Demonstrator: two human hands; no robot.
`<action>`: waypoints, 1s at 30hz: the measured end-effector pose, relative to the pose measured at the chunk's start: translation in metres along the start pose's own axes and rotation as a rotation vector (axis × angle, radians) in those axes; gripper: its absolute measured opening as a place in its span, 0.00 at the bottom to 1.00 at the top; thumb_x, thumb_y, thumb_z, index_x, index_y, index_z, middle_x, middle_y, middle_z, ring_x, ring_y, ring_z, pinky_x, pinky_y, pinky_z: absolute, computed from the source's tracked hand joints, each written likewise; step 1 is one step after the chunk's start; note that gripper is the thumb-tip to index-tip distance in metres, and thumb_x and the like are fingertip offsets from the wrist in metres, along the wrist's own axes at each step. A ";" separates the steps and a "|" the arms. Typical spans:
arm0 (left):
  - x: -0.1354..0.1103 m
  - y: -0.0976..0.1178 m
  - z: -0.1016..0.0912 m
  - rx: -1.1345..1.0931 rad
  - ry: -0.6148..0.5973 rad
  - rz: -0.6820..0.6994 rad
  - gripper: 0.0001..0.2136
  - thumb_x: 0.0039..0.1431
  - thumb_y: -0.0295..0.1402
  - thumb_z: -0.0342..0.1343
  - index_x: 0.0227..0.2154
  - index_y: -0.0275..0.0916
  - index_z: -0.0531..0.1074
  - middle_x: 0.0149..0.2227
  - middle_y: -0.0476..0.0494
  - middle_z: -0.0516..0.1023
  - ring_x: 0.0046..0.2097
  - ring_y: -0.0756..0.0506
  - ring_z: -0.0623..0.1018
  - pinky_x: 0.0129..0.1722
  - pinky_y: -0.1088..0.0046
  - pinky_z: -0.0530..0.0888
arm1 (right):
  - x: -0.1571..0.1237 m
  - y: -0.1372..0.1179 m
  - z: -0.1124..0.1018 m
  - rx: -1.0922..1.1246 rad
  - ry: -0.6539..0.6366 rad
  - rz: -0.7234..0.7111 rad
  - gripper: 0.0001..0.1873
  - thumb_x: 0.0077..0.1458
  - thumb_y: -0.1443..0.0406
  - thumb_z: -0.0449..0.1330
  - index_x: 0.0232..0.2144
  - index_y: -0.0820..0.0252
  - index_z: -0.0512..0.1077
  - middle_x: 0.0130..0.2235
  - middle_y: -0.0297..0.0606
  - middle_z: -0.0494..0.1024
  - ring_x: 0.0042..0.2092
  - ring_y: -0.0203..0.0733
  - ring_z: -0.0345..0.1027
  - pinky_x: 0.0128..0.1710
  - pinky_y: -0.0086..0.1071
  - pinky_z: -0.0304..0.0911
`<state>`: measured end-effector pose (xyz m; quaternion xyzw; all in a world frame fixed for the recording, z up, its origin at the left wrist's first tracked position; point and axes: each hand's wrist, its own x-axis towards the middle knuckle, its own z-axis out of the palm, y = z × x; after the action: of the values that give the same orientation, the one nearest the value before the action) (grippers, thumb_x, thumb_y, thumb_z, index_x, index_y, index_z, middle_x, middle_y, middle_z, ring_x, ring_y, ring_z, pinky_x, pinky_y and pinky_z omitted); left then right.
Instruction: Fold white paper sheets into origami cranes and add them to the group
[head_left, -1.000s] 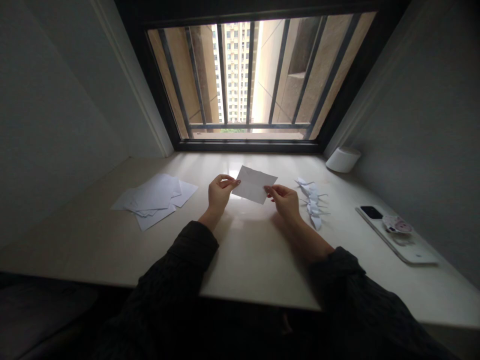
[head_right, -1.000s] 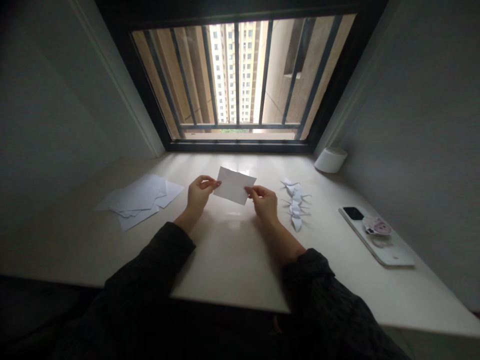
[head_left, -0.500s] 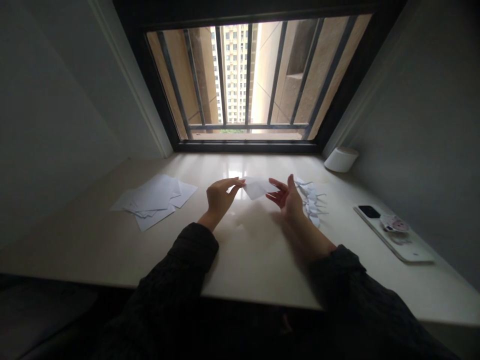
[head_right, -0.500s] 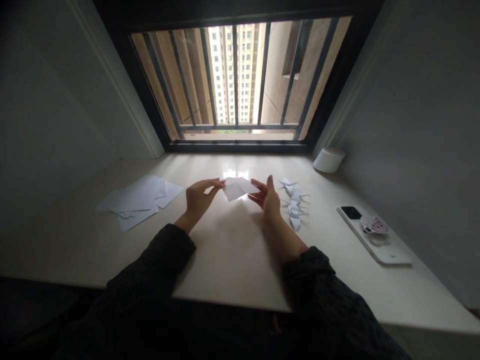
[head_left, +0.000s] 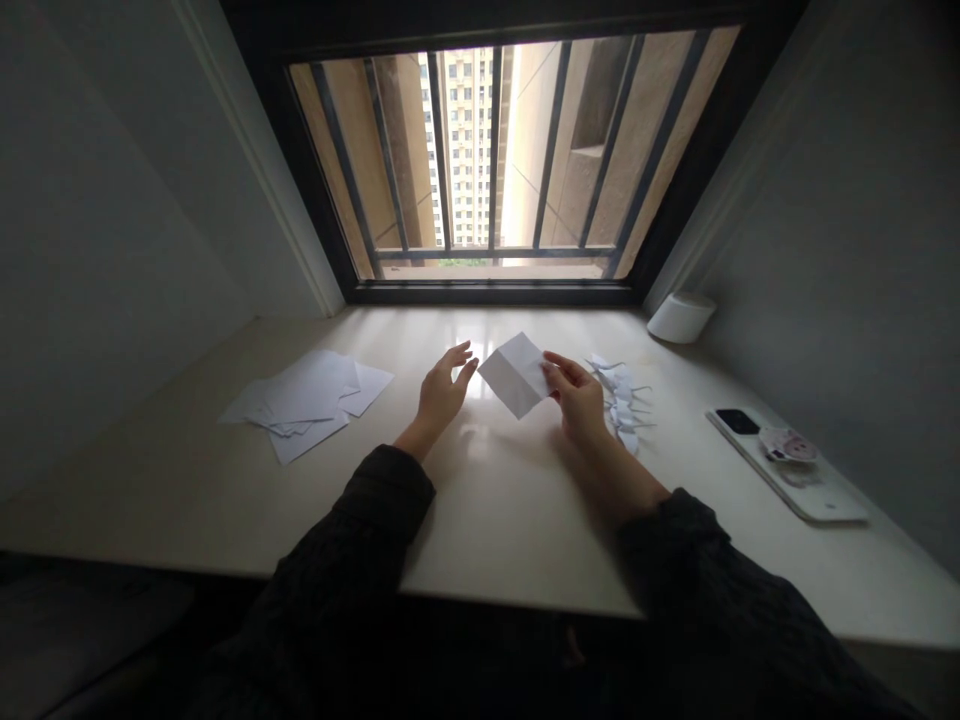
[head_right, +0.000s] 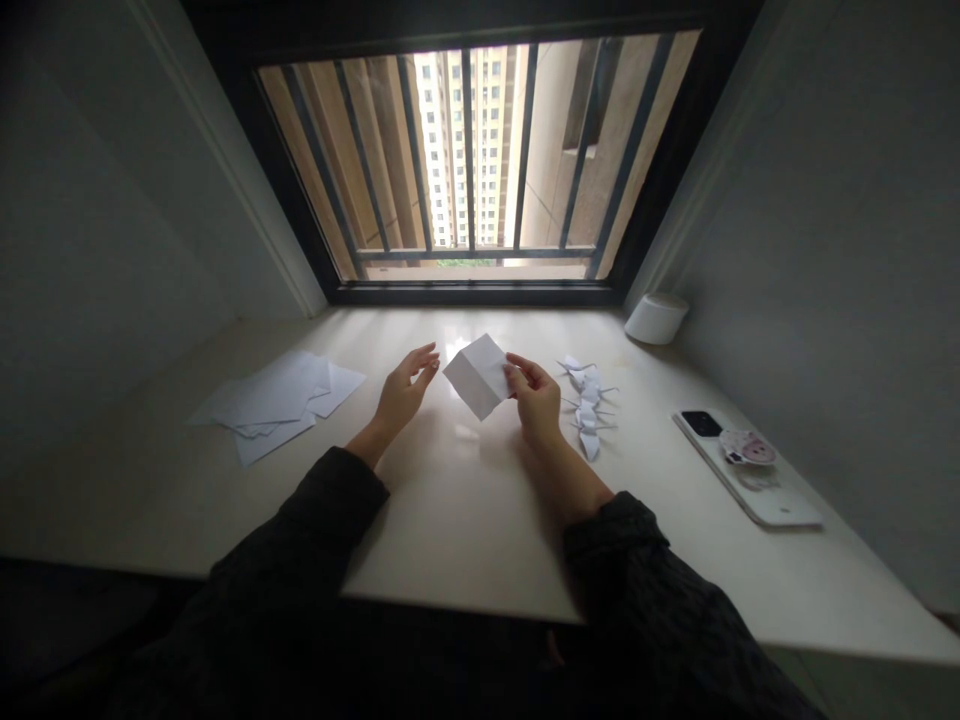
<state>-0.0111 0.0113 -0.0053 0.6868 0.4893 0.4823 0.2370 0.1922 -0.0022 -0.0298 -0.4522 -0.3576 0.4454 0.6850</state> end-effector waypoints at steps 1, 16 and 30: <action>0.001 -0.002 0.001 -0.094 -0.041 -0.062 0.19 0.60 0.40 0.52 0.52 0.39 0.68 0.47 0.39 0.77 0.49 0.43 0.75 0.50 0.64 0.69 | -0.001 -0.001 0.000 -0.007 -0.017 0.002 0.21 0.38 0.57 0.68 0.37 0.58 0.77 0.29 0.34 0.76 0.26 0.33 0.64 0.26 0.29 0.60; 0.001 0.011 -0.005 -0.461 -0.397 -0.525 0.19 0.42 0.46 0.65 0.32 0.36 0.78 0.27 0.44 0.77 0.27 0.51 0.73 0.28 0.75 0.65 | -0.006 -0.008 0.004 0.028 -0.123 0.100 0.20 0.34 0.58 0.70 0.34 0.57 0.77 0.27 0.32 0.76 0.28 0.34 0.66 0.29 0.30 0.62; -0.002 0.014 0.001 -0.518 -0.214 -0.532 0.19 0.41 0.45 0.65 0.32 0.36 0.76 0.29 0.45 0.77 0.29 0.50 0.75 0.29 0.75 0.66 | -0.017 -0.013 0.009 -0.053 -0.174 0.303 0.19 0.34 0.52 0.70 0.24 0.60 0.75 0.25 0.34 0.75 0.25 0.34 0.67 0.24 0.27 0.62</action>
<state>-0.0041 0.0039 0.0044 0.4998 0.4847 0.4371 0.5694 0.1823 -0.0177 -0.0164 -0.4785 -0.3550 0.5716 0.5641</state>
